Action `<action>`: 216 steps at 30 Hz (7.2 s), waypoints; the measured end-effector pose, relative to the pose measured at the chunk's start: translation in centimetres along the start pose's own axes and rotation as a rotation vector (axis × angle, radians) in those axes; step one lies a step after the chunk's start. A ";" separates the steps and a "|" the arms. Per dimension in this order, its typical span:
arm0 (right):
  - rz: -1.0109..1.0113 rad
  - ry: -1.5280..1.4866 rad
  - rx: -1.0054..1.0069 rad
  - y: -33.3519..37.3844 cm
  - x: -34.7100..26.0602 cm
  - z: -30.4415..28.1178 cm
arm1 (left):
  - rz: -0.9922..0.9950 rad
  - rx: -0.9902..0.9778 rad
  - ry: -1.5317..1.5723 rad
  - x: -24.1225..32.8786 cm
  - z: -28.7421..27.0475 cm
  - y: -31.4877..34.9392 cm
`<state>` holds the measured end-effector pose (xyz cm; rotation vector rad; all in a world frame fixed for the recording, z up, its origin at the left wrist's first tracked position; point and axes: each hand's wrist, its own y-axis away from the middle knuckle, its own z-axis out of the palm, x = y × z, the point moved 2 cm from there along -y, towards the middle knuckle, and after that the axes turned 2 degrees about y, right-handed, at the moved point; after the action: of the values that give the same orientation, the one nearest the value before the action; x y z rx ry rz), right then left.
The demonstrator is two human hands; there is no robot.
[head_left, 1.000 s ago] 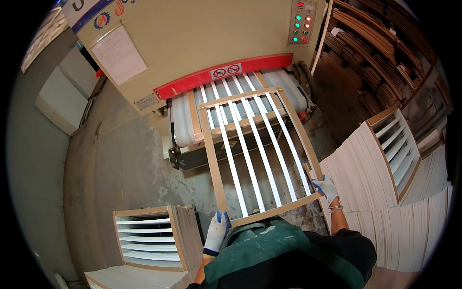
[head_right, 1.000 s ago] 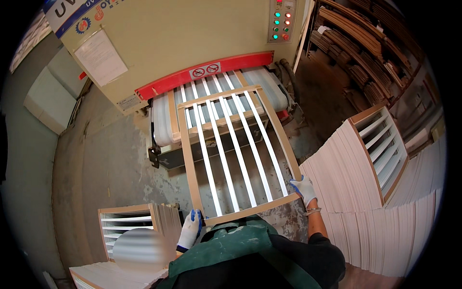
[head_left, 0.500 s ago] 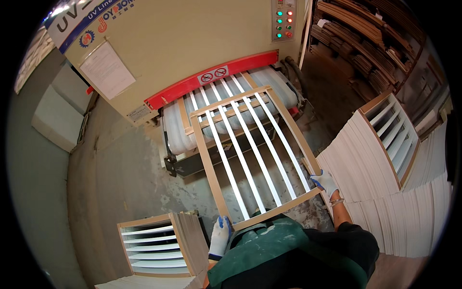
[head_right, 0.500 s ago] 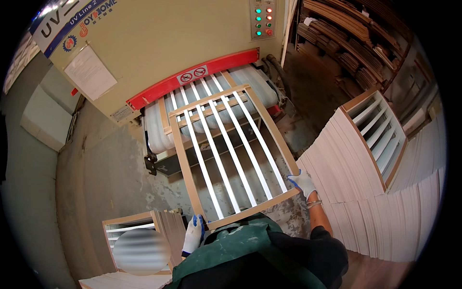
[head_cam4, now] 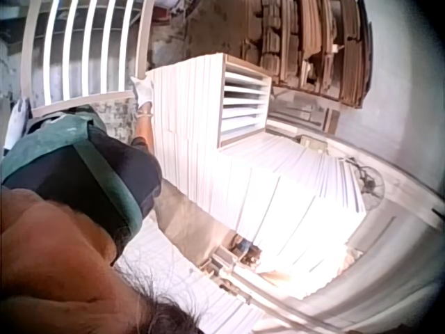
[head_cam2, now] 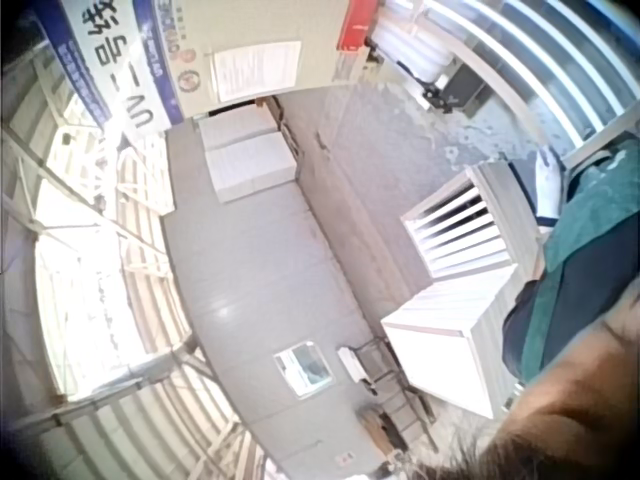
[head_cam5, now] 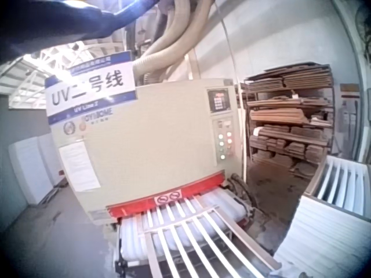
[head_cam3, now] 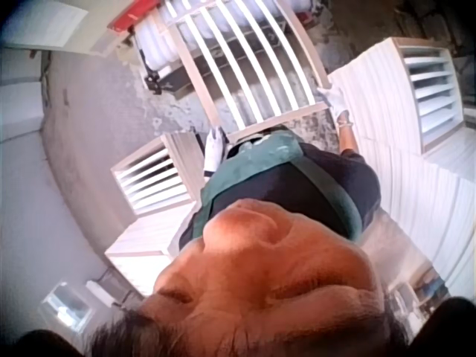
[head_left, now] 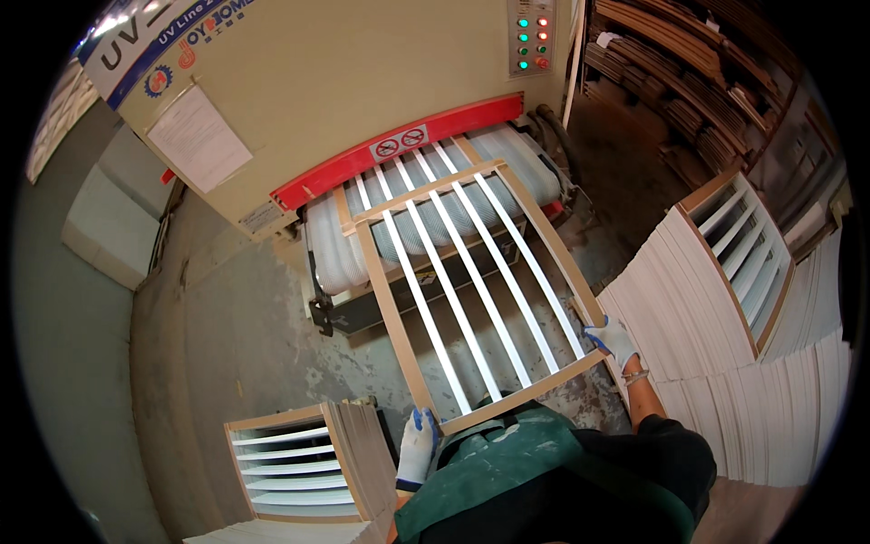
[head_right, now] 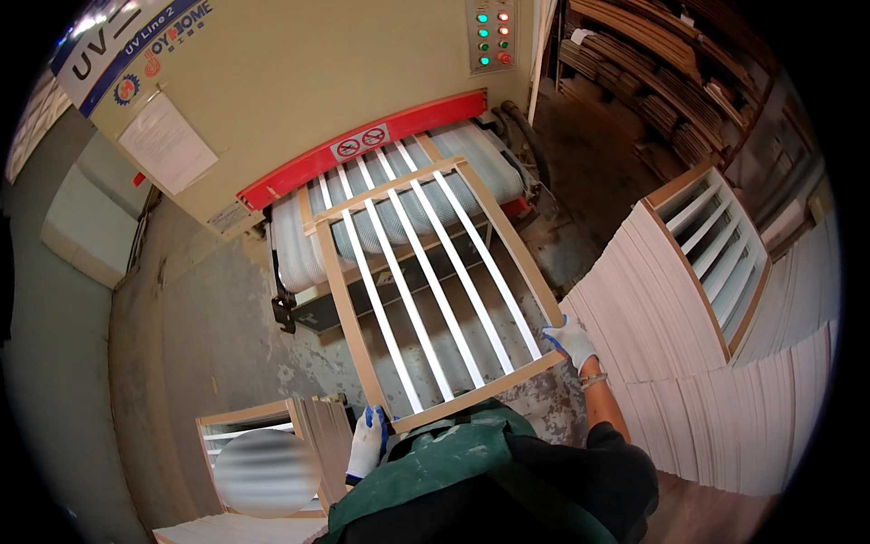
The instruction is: The person repeatedly picks up white slatted wooden frames from a stack and feeds them into a UV coating machine. The person handles the frames with gloved hands, placing them onto the machine's conveyor belt one at a time.
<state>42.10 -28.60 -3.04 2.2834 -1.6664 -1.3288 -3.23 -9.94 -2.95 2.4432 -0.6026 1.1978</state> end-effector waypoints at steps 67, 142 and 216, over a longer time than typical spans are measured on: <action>-1.385 0.142 -0.749 10.5 -37.5 45.9 | -0.545 0.545 0.246 -31.4 -2.6 19.6; -0.360 -0.258 -0.060 -1.9 -1.6 4.1 | 0.101 0.178 -0.055 0.3 -4.4 -3.8; -0.044 -0.140 -0.034 2.6 1.3 0.5 | 0.090 -0.103 0.031 1.4 -3.5 1.5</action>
<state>39.84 -30.55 -2.94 2.2690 -1.6260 -1.5469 -5.51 -9.83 0.35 2.3301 -0.7533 1.2061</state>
